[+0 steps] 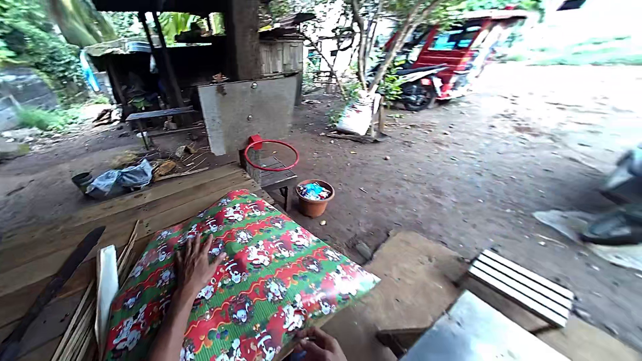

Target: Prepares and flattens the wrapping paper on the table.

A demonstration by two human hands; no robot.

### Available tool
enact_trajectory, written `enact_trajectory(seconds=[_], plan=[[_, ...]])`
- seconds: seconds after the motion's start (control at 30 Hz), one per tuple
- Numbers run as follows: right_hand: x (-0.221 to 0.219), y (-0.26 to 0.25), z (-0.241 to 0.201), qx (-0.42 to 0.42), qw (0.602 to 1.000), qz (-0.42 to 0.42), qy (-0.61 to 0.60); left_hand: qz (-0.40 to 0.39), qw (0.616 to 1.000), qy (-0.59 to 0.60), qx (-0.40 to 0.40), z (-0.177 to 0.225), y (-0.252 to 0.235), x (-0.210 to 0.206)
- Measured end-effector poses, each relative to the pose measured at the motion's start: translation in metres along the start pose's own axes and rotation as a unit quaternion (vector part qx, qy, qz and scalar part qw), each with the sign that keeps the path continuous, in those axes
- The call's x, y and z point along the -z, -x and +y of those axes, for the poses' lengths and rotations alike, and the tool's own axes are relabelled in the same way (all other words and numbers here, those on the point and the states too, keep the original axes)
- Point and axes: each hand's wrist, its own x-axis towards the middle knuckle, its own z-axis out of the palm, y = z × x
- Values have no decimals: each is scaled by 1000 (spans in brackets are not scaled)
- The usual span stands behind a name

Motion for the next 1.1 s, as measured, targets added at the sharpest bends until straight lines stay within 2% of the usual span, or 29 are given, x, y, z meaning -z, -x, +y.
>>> enact_trajectory(seconds=[0.13, 0.2, 0.27, 0.4, 0.57, 0.67, 0.8, 0.87, 1.0, 1.1], plan=[[44, -5, -11, 130, 972, 195, 0, 10, 1000, -1, -5, -1, 0, 0], [79, -25, -16, 128, 952, 270, -57, 15, 1000, -3, -8, -2, -1, -1], [115, -53, -20, 96, 946, 294, -100, 12, 1000, -5, -10, -3, 0, -1], [155, -104, -48, 31, 956, 226, -183, 4, 1000, -17, -5, -2, 0, -1], [179, -127, -85, 154, 940, 14, -305, -1, 1000, -19, 1, -3, 1, 0], [188, -130, -96, 189, 934, -56, -298, 3, 1000, -16, 1, -3, 1, 0], [196, -139, -99, 184, 953, -135, -199, -2, 1000, -14, 8, -1, 1, 1], [198, -138, -106, 214, 949, -150, -179, 0, 1000, -13, 6, -1, 2, 2], [198, -127, -121, 301, 930, -119, -175, -7, 1000, -17, 8, 0, 4, 2], [194, -124, -123, 277, 941, -121, -153, -13, 1000, -18, 10, 1, 4, 3]])
